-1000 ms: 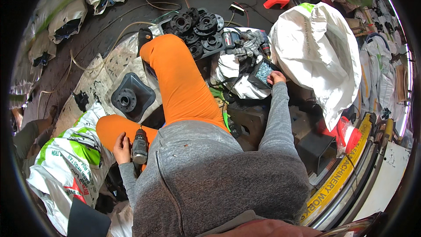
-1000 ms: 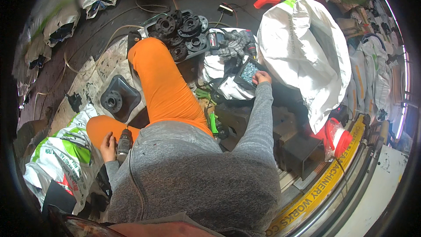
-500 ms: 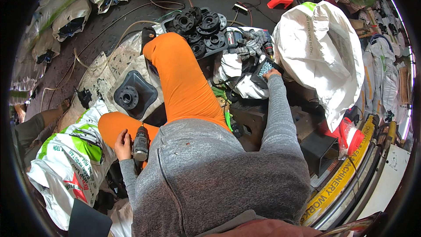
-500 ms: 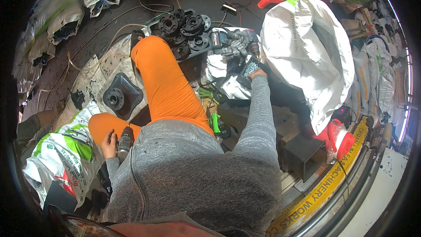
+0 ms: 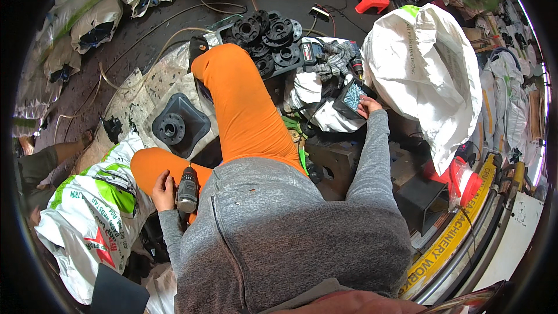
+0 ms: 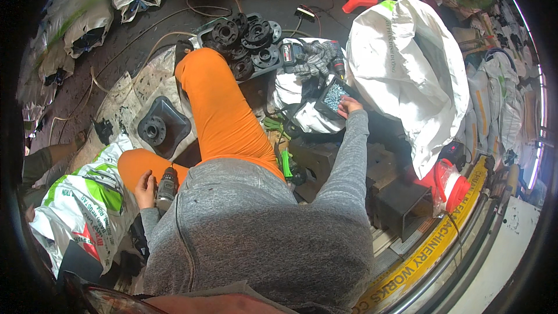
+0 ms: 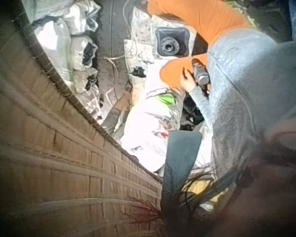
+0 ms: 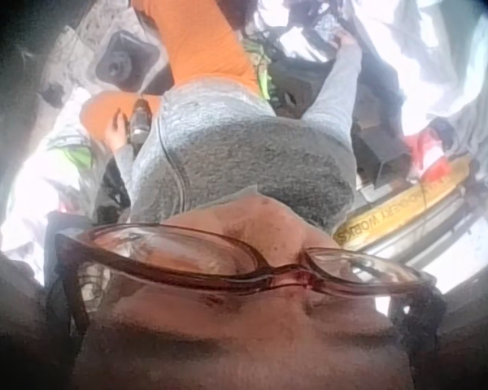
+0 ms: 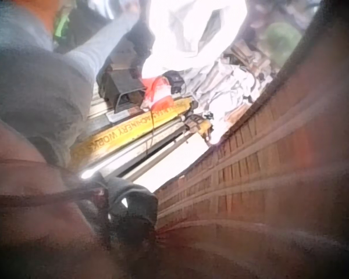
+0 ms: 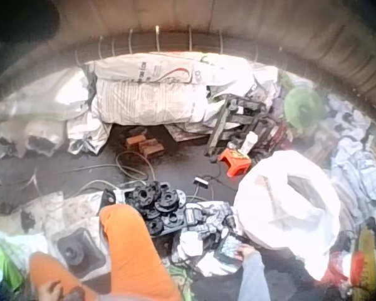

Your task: The person uses a cordless drill to fasten screws into a black plastic component resting on their lap. They repeatedly insert screws, drive them with the drill, and occasionally adjust the part's position. The person also uses a green marker to mark the component.

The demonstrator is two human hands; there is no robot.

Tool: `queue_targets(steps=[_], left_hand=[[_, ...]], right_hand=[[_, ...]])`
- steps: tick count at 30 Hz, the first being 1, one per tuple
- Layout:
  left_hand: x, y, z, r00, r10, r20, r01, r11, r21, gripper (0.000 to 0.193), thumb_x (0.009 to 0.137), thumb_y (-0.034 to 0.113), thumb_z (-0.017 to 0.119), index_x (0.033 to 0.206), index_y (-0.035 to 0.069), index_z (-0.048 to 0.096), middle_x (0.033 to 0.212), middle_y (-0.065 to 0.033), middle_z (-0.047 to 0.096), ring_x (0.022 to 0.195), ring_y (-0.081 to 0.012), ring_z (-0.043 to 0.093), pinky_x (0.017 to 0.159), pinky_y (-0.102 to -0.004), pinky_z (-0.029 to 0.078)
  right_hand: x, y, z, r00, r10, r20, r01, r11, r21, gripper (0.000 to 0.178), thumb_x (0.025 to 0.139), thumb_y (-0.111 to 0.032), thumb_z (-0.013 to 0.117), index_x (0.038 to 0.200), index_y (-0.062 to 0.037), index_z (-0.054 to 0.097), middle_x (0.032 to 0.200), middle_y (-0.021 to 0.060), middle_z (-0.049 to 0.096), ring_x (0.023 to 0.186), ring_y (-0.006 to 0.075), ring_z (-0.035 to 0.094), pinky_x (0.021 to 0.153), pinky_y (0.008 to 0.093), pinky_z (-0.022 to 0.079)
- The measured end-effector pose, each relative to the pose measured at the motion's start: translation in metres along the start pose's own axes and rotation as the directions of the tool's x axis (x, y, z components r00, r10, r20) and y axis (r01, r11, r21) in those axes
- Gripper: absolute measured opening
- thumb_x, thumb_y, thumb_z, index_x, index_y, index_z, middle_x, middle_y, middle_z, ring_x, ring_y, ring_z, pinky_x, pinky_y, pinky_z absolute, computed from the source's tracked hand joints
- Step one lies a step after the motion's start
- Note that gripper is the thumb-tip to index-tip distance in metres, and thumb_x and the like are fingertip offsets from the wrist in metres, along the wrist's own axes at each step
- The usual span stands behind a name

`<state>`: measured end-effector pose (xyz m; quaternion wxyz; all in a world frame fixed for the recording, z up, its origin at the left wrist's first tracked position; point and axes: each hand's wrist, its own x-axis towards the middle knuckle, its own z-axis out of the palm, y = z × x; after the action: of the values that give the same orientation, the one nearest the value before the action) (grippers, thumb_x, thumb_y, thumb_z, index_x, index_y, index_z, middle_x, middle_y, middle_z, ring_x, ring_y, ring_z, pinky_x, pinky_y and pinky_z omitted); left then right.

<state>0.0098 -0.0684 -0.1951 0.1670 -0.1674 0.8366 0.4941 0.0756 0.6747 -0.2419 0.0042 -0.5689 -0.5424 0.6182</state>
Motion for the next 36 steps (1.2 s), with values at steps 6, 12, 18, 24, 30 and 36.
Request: queue_targets(steps=[6,12,18,24,30,36], left_hand=[[-0.002,0.001,-0.002,0.996,-0.072,0.051,0.073,0.997,-0.03,0.032,0.093,0.011,0.058,0.122,-0.003,0.058,0.098,-0.0082,0.065,0.074,-0.0108,0.06,0.066,-0.0242,0.049],[-0.042,0.036,-0.048,0.85,-0.131,0.51,0.088,0.99,0.107,0.05,0.082,0.0,0.058,0.132,0.0,0.051,0.116,-0.0102,0.06,0.111,-0.0181,0.055,0.097,-0.0293,0.041],[-0.078,0.055,0.001,0.961,0.171,0.218,-0.265,0.8,0.538,0.075,0.068,0.015,0.074,0.137,0.013,0.045,0.122,-0.0186,0.056,0.111,-0.0372,0.056,0.09,-0.0431,0.048],[-0.073,0.071,-0.014,0.973,0.203,0.109,-0.229,0.891,0.392,0.061,0.074,0.021,0.076,0.128,0.008,0.053,0.12,-0.0146,0.062,0.109,-0.0304,0.06,0.091,-0.0388,0.049],[-0.107,0.124,-0.074,0.999,0.031,0.037,-0.01,0.88,-0.476,0.038,0.078,0.009,0.074,0.112,0.001,0.061,0.096,-0.0054,0.068,0.075,-0.0098,0.061,0.068,-0.0242,0.05],[-0.097,0.124,-0.075,0.969,0.246,-0.006,-0.243,0.955,-0.171,0.038,0.081,0.004,0.067,0.118,-0.001,0.058,0.102,-0.0111,0.067,0.079,-0.0132,0.061,0.07,-0.0277,0.049]], right_hand=[[0.0,0.015,-0.011,0.989,-0.117,0.089,0.038,0.791,0.611,0.027,0.08,-0.013,0.057,0.102,0.0031,0.057,0.094,0.0131,0.057,0.079,0.0231,0.062,0.077,0.0462,0.058],[-0.006,0.002,-0.003,0.895,-0.28,0.347,-0.041,0.723,0.689,0.037,0.088,-0.022,0.052,0.116,0.0024,0.056,0.089,0.0078,0.062,0.077,0.0205,0.063,0.08,0.0417,0.057],[-0.11,-0.061,0.157,0.667,-0.296,0.684,-0.128,0.859,0.496,0.041,0.095,-0.027,0.058,0.126,-0.0006,0.053,0.088,0.0025,0.061,0.076,0.0123,0.06,0.074,0.0307,0.057],[-0.228,-0.045,0.332,0.17,-0.012,0.985,-0.284,0.957,0.061,0.046,0.099,-0.029,0.052,0.134,0.0002,0.045,0.08,-0.0031,0.048,0.065,0.0064,0.045,0.06,0.0232,0.05],[-0.277,0.009,0.406,-0.077,0.17,0.982,-0.314,0.931,-0.186,0.053,0.098,-0.021,0.049,0.143,0.0027,0.033,0.085,-0.0014,0.052,0.071,0.0069,0.053,0.072,0.0278,0.058],[-0.277,0.02,0.408,0.21,0.235,0.949,-0.308,0.937,-0.164,0.018,0.093,-0.012,0.059,0.109,-0.0052,0.057,0.091,0.0064,0.063,0.076,0.0112,0.06,0.071,0.0284,0.057]])
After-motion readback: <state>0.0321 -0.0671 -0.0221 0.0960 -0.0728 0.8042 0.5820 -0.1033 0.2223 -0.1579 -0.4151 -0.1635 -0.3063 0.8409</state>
